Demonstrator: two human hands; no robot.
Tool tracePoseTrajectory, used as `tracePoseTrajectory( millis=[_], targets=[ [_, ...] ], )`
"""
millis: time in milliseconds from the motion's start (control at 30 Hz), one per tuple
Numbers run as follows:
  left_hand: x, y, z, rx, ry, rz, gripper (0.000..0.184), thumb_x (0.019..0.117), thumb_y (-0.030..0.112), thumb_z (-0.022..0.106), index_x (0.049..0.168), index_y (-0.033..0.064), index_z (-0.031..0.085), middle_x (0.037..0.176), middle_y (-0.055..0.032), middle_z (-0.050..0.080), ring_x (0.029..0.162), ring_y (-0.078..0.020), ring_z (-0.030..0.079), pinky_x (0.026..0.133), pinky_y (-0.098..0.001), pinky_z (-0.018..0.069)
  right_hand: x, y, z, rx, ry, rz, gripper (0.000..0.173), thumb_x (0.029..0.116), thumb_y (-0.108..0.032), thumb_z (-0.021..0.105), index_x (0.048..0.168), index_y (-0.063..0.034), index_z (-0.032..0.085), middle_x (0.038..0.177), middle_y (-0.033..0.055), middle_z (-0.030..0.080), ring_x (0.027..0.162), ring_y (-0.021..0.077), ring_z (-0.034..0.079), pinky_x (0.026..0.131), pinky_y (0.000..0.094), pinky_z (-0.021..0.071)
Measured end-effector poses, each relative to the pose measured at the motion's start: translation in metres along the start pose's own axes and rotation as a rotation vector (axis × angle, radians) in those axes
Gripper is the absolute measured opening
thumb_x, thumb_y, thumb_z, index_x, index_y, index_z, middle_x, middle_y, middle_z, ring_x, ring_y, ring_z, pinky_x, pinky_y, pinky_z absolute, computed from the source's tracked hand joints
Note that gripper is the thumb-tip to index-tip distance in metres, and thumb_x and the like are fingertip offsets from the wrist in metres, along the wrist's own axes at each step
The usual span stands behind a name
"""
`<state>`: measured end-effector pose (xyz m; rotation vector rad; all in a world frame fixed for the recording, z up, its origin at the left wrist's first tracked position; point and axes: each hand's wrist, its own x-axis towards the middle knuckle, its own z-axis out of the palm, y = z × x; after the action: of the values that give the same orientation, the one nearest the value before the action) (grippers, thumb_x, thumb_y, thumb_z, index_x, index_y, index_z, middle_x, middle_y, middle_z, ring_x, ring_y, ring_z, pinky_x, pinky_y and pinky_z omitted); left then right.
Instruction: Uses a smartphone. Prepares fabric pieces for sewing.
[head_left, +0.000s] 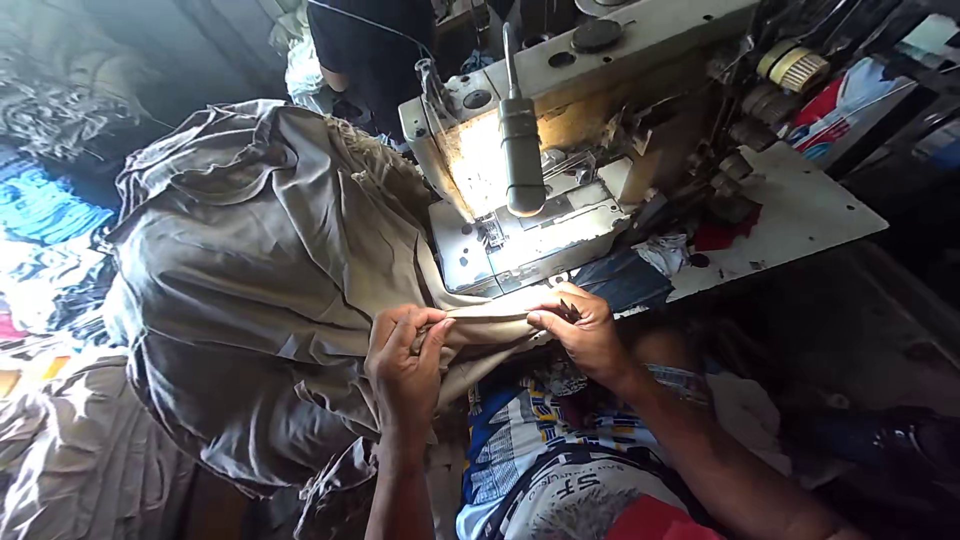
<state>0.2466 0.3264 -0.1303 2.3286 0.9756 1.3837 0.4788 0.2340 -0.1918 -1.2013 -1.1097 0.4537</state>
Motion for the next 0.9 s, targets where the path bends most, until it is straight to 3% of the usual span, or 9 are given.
tracePoseTrajectory(
  millis=[100,167,233,400,467,533,633,733,900],
  targets=[
    [0.014,-0.001,0.019,-0.258,-0.025,-0.122,0.009,0.0957,0.014,0.070,0.103,0.0080,0.067,0.115,-0.0049,0.069,0.109,-0.0168,0.067,0.089,-0.0328,0.0594,0.001,0.007,-0.002,-0.044,-0.029,0.070,0.011,0.0910,-0.021,0.078,0.093,-0.0101,0.079,0.101,0.0031,0.069,0.085,0.0084,0.064,0.074,0.0240,0.0561],
    [0.032,0.002,0.034,-0.318,-0.037,-0.209,0.010,0.0980,0.009,0.065,0.107,0.0088,0.063,0.093,-0.0007,0.070,0.082,-0.0101,0.068,0.070,-0.0270,0.0582,0.004,0.009,-0.003,-0.036,-0.076,0.133,0.013,0.0927,-0.022,0.075,0.093,-0.0091,0.077,0.096,0.0020,0.069,0.080,0.0077,0.062,0.071,0.0240,0.0541],
    [0.054,-0.001,0.044,-0.196,-0.105,-0.195,0.012,0.1005,0.012,0.064,0.112,0.0119,0.063,0.088,0.0023,0.067,0.073,-0.0065,0.065,0.065,-0.0253,0.0569,0.010,0.008,-0.003,0.008,-0.130,0.215,0.014,0.0949,-0.020,0.072,0.093,-0.0068,0.074,0.085,0.0013,0.069,0.074,0.0075,0.063,0.068,0.0253,0.0546],
    [0.101,-0.028,0.076,0.163,-0.245,0.004,0.012,0.0994,0.020,0.067,0.110,0.0143,0.071,0.110,-0.0046,0.070,0.096,-0.0189,0.070,0.082,-0.0477,0.0589,0.020,0.010,0.008,0.054,-0.102,0.260,0.007,0.0913,-0.011,0.068,0.087,-0.0051,0.070,0.072,-0.0007,0.062,0.065,0.0053,0.057,0.060,0.0229,0.0488],
    [0.109,-0.030,0.083,0.232,-0.275,0.000,0.016,0.0974,0.023,0.070,0.108,0.0118,0.073,0.112,-0.0102,0.070,0.098,-0.0269,0.070,0.081,-0.0547,0.0575,0.023,0.006,0.013,0.085,-0.062,0.234,0.003,0.0876,-0.007,0.069,0.086,-0.0051,0.069,0.071,-0.0014,0.061,0.063,0.0042,0.055,0.057,0.0209,0.0464],
    [0.116,-0.030,0.086,0.246,-0.312,-0.032,0.015,0.0945,0.020,0.072,0.103,0.0077,0.073,0.108,-0.0145,0.070,0.097,-0.0316,0.070,0.081,-0.0579,0.0562,0.026,0.000,0.015,0.123,-0.025,0.213,0.011,0.0851,-0.003,0.070,0.096,-0.0034,0.071,0.075,-0.0007,0.063,0.063,0.0041,0.055,0.056,0.0193,0.0464],
    [0.125,-0.036,0.092,0.201,-0.341,-0.081,0.025,0.0947,0.025,0.069,0.109,0.0033,0.068,0.103,-0.0177,0.070,0.098,-0.0323,0.068,0.086,-0.0578,0.0531,0.034,-0.004,0.019,0.178,0.037,0.177,0.025,0.0825,0.002,0.070,0.107,0.0000,0.068,0.081,0.0012,0.064,0.066,0.0045,0.055,0.058,0.0191,0.0478],
    [0.133,-0.035,0.095,0.129,-0.337,-0.096,0.040,0.0891,0.028,0.073,0.117,0.0001,0.064,0.108,-0.0190,0.069,0.104,-0.0302,0.067,0.091,-0.0531,0.0510,0.044,0.002,0.022,0.187,0.075,0.131,0.021,0.0817,0.003,0.071,0.102,0.0015,0.069,0.077,-0.0001,0.063,0.064,0.0028,0.054,0.058,0.0179,0.0472],
    [0.137,-0.045,0.101,0.112,-0.307,-0.069,0.038,0.0840,0.019,0.078,0.116,0.0018,0.067,0.111,-0.0185,0.069,0.106,-0.0322,0.066,0.090,-0.0543,0.0528,0.047,0.002,0.024,0.228,0.037,0.162,0.010,0.0847,0.003,0.070,0.095,0.0008,0.070,0.073,0.0002,0.063,0.064,0.0044,0.057,0.060,0.0198,0.0493]
  ],
)
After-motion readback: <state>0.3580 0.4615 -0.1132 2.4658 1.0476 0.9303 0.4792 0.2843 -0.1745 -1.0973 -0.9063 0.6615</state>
